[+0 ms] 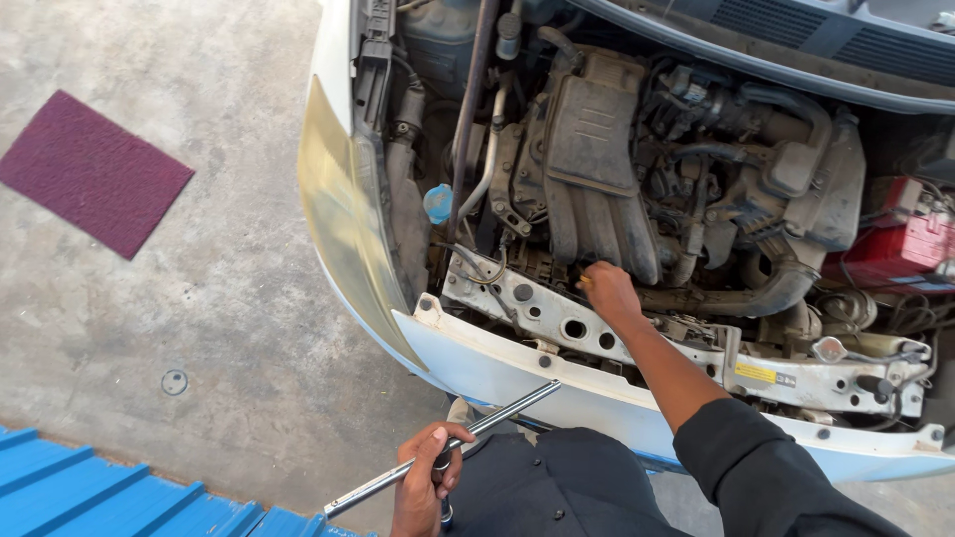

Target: The person uses a ratchet with various socket extensions to loosen and remove bolts from the engine bay of a vehicle.

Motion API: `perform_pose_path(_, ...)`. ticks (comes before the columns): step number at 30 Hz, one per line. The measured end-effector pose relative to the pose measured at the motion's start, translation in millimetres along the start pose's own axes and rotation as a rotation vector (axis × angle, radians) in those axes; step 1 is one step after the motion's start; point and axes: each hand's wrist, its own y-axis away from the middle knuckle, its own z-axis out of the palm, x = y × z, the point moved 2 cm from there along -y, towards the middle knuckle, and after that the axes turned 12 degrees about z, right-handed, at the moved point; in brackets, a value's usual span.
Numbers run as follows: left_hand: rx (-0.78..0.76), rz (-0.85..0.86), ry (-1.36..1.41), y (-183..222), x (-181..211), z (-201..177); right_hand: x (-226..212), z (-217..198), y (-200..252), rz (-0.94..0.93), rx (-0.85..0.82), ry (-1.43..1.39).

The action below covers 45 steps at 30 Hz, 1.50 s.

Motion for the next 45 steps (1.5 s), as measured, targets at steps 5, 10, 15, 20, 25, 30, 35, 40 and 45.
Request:
perform_pose_path(5, 0.01, 0.035, 0.071, -1, 10, 7, -20, -12, -7, 0.167, -0.191, 0.125)
perform_pose_path(10, 0.021, 0.051, 0.175, -4, 12, 9, -14, 3, -8, 0.143, -0.131, 0.139)
perform_pose_path(15, 0.024, 0.07, 0.2, -8, 10, 8, -12, 10, -4, 0.235, -0.096, 0.035)
perform_pose_path(20, 0.031, 0.048, 0.189, -6, 10, 7, -11, 4, -3, 0.234, -0.073, -0.039)
perform_pose_path(25, 0.045, 0.038, 0.187, 0, 9, 6, -18, 8, 0, 0.442, -0.086, -0.184)
perform_pose_path(30, 0.037, 0.072, 0.164, 10, 9, 3, -27, -9, -5, 0.348, -0.107, -0.045)
perform_pose_path(35, 0.016, 0.119, 0.116, 18, 11, 0, -40, -51, 15, 0.198, -0.096, 0.099)
perform_pose_path(40, -0.02, 0.084, 0.111, 12, 10, 5, -36, -50, 12, 0.273, -0.299, 0.383)
perform_pose_path(45, -0.063, 0.086, 0.064, 11, 12, 15, -17, -4, -5, 0.347, -0.154, 0.212)
